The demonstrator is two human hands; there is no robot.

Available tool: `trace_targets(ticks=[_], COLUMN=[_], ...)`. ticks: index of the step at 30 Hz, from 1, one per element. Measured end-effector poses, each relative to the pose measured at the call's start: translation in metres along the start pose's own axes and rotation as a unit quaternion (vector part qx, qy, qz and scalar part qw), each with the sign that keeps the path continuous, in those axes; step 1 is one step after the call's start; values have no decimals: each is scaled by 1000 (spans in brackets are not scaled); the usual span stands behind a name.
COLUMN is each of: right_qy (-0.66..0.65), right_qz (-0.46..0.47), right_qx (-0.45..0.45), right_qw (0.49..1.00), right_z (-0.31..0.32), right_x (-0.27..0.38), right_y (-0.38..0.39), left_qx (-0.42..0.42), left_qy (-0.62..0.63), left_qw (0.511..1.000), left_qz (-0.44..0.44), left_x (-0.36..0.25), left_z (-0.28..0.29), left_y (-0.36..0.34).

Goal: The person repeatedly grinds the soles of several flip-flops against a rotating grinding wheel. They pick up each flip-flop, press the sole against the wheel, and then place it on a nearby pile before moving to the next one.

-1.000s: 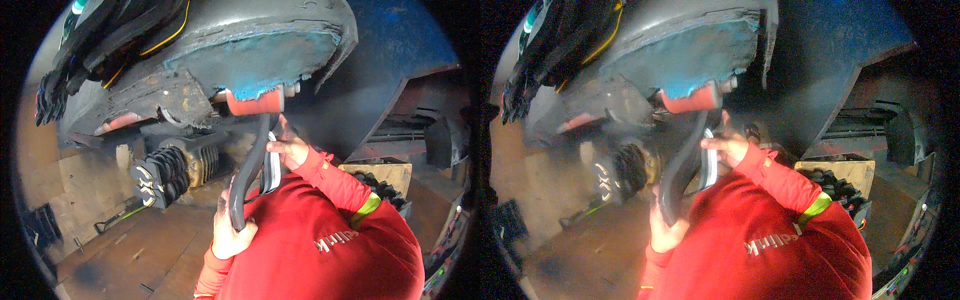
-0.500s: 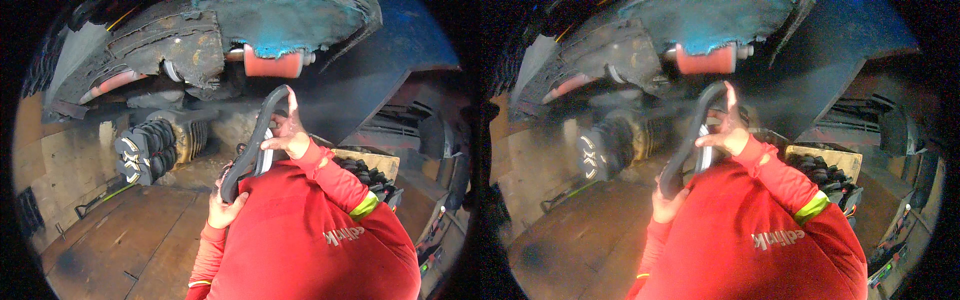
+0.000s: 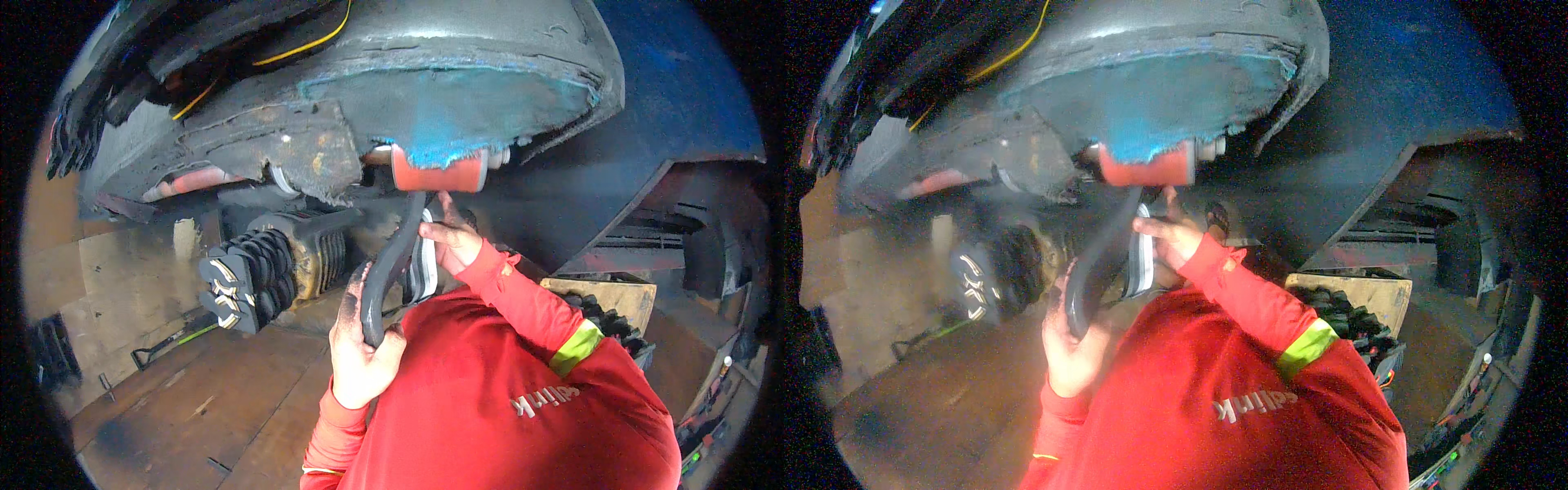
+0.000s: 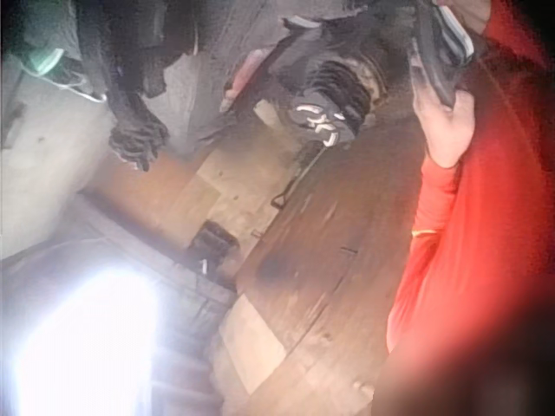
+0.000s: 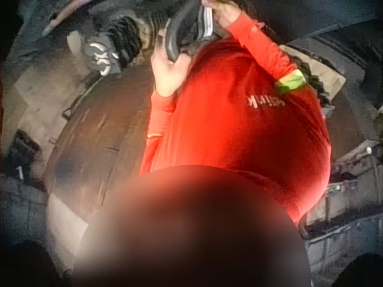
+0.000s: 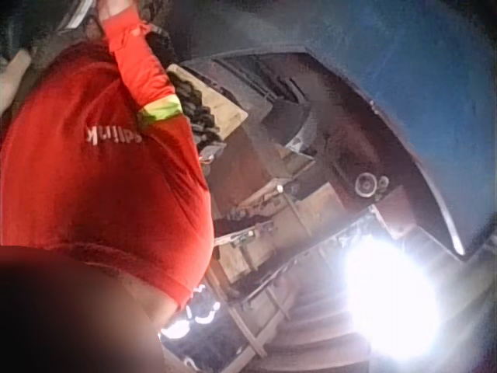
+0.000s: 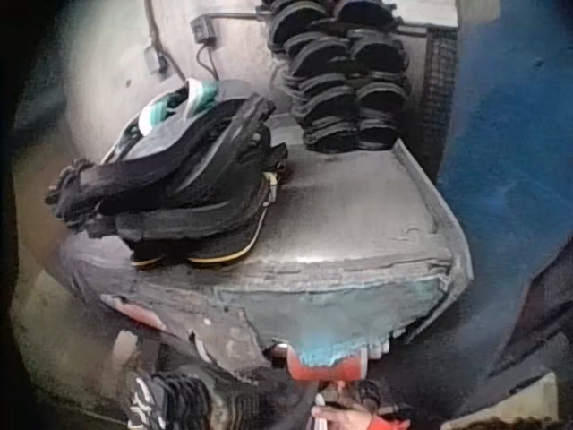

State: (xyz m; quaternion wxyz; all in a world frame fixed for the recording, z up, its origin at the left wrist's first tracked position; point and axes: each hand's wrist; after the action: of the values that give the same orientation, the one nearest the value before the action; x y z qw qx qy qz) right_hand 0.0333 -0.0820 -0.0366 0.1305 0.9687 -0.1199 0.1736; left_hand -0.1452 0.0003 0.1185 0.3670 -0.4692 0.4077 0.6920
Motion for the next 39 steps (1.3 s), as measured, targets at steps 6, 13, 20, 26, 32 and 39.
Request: trace_targets(ticks=[6,13,20,26,32,39], right_qy=[-16,23,102,231,300,357], right_qz=[-75,-44,-15,-6,-18,-47], right_qx=[-15,-2,6,38,-31,115], right_qw=[997,999,995,972,953,926], right_z=[10,-12,-16,-24,-17,-3], right_x=[21,28,12,-12,-20,-13], right_y=[-10,4,22,37,34,36], left_qx=[20,0,-20,-18,86,121], left_qy=[-65,-58,-81,-80,13,191], left_qw=[998,998,996,994,992,973], left_qz=[16,-9,17,65,95,-35], left_x=[-13,-16,39,137,155,114], left_z=[-3,-4,-13,-22,-21,-23], left_y=[-33,-15,55,90,80,-67])
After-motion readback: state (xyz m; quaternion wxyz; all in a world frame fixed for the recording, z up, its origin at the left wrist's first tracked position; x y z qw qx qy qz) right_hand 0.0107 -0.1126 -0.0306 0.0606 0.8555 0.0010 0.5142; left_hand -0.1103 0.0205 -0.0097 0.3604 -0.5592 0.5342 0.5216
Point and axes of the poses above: each hand's wrist, its own y-axis away from the middle knuckle, its own z-axis out of the back of the hand, x = y × z, and after that the axes turned 14 degrees about x, right-handed
